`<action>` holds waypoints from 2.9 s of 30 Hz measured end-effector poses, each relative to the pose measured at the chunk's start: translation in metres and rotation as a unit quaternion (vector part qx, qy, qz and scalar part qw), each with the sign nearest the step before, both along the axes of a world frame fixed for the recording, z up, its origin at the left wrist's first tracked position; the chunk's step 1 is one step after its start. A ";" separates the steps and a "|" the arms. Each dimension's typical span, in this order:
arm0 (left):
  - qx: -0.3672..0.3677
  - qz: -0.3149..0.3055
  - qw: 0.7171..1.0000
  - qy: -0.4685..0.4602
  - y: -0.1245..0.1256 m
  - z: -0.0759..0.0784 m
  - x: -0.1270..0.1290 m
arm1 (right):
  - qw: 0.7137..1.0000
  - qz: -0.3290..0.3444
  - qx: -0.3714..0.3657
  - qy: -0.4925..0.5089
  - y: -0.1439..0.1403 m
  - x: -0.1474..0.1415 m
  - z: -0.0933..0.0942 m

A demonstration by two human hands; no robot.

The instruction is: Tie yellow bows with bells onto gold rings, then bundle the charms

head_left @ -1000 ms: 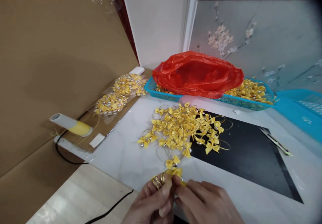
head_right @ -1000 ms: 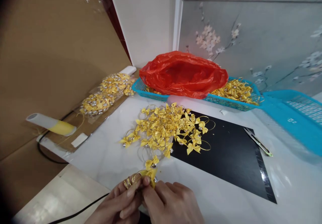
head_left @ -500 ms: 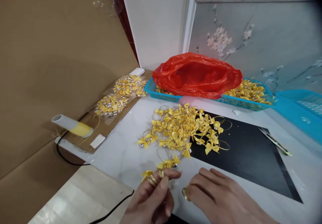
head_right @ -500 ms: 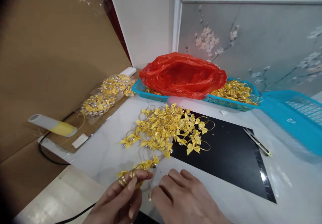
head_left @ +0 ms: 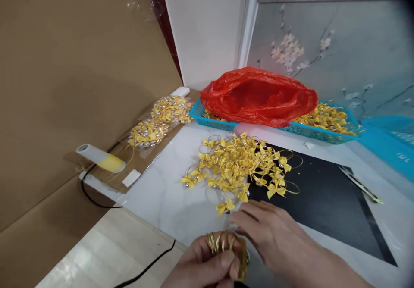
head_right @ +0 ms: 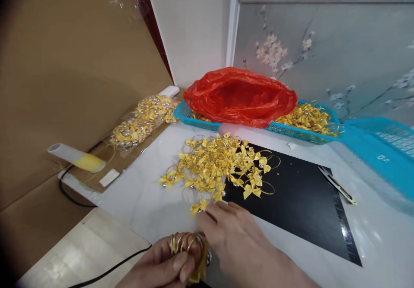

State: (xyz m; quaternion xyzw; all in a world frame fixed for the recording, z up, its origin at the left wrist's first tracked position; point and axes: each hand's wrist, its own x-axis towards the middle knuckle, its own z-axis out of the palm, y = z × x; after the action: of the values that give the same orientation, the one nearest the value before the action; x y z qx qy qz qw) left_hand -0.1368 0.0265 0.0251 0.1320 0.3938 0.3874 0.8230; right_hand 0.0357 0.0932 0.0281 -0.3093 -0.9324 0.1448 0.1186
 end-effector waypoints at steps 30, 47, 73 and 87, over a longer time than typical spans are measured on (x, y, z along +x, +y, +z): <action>-0.027 0.095 0.994 -0.041 -0.005 0.017 -0.010 | 0.975 -0.123 -0.092 0.162 0.033 -0.001 0.007; -0.102 0.159 0.976 -0.104 0.001 -0.003 0.008 | 0.974 -0.067 0.162 0.146 -0.031 -0.007 -0.018; -0.075 0.163 0.980 -0.088 0.010 0.008 0.002 | 0.799 -0.201 -0.439 0.360 0.019 0.056 -0.005; -0.033 0.146 0.989 -0.006 0.006 0.004 0.007 | 0.905 0.023 -0.398 0.148 0.011 0.040 0.029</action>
State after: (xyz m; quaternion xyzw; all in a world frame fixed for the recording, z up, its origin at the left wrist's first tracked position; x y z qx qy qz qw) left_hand -0.1301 0.0324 0.0294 0.0442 0.4165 0.4910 0.7639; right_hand 0.0756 0.1040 0.0574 -0.2841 -0.7755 0.5511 0.1191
